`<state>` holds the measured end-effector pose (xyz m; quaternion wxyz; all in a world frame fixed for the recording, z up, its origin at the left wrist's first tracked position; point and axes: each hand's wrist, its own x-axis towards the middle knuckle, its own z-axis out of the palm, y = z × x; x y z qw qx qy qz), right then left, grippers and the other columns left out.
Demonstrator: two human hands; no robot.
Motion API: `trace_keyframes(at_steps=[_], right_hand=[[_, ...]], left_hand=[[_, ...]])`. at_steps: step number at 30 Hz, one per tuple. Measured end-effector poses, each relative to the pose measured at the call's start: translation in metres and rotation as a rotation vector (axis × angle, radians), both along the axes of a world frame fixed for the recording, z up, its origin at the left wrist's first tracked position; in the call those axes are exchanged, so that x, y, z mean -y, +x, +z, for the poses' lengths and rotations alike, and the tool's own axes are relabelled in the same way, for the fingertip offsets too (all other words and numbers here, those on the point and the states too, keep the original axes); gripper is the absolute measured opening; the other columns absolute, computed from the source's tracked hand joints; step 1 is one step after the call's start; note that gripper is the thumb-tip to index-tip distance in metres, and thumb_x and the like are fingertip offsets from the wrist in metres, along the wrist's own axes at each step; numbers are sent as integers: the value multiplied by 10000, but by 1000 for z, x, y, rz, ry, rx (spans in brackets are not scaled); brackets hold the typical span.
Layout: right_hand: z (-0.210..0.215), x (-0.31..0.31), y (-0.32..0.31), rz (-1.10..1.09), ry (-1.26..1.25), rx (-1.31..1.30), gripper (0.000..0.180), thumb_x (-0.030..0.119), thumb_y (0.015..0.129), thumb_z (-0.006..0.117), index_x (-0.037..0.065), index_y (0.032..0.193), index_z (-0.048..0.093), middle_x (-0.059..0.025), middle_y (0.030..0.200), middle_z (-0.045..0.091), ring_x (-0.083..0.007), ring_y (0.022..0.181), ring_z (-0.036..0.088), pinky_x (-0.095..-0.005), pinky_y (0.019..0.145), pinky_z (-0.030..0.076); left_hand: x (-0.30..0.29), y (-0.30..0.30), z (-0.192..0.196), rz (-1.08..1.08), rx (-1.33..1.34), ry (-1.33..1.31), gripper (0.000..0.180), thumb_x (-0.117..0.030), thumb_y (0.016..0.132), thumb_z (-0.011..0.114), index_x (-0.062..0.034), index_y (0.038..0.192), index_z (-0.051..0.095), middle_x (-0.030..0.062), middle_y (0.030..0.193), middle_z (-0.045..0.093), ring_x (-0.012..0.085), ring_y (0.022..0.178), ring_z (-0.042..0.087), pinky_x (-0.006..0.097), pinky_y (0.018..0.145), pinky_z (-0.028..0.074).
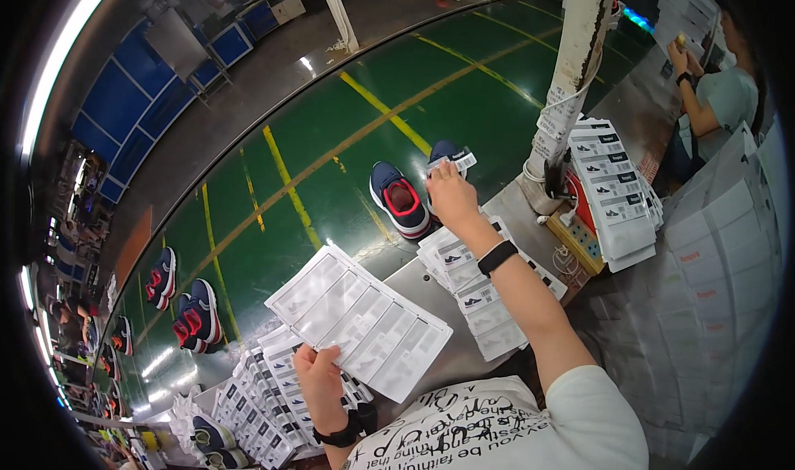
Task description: Checking the quality of manufactured shoes and sorting associated labels.
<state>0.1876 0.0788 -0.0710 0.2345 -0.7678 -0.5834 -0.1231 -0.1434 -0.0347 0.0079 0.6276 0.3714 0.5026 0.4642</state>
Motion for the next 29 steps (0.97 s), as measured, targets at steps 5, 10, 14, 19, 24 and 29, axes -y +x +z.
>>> trace_keyframes(at_steps=[5, 10, 14, 19, 24, 29], right_hand=[[85, 61, -38, 397, -412, -970, 680, 508, 865, 520, -42, 1259, 456, -241, 1326, 421, -325, 1251, 396, -367, 996, 354], [83, 161, -77, 857, -217, -1065, 545, 311, 877, 593, -28, 1272, 434, -149, 1220, 541, -236, 1087, 537, -341, 938, 401], [55, 216, -56, 403, -96, -1764, 450, 139, 862, 599, -37, 1246, 446, -101, 1143, 578, -192, 1010, 574, -293, 874, 449], [54, 268, -40, 114, 139, -2141, 378, 145, 891, 568, -31, 1213, 478, -104, 1129, 576, -158, 1009, 566, -291, 840, 478], [40, 294, -30, -34, 222, -2010, 388, 177, 901, 558, -49, 1206, 477, -114, 1129, 575, -177, 1015, 563, -307, 851, 474], [43, 353, 23, -161, 216, -2101, 496, 222, 875, 585, -57, 1256, 433, -197, 1211, 542, -310, 1112, 546, -381, 945, 446]], left_hand=[[12, 10, 4, -58, -98, 73, 159, 36, 751, 581, 65, 907, 588, 71, 791, 632, 90, 640, 559, 195, 557, 387], [13, 62, 3, -698, -136, 469, 303, -41, 805, 632, 47, 1087, 564, 139, 1129, 554, 196, 942, 545, 300, 788, 453], [23, 93, -10, -557, -422, 572, 417, -109, 792, 666, 31, 1157, 519, 172, 1108, 544, 264, 966, 543, 325, 838, 429], [15, 105, -41, -681, -231, 220, 403, -227, 836, 665, 49, 1105, 546, 88, 944, 601, 131, 804, 546, 267, 716, 443], [22, 112, -41, -999, -235, -139, 328, -255, 938, 522, 44, 899, 652, -5, 768, 646, 47, 713, 556, 203, 640, 449], [-4, 89, -39, -644, -139, -109, 268, -254, 937, 518, -45, 1068, 625, 6, 878, 641, 34, 758, 534, 180, 678, 430]])
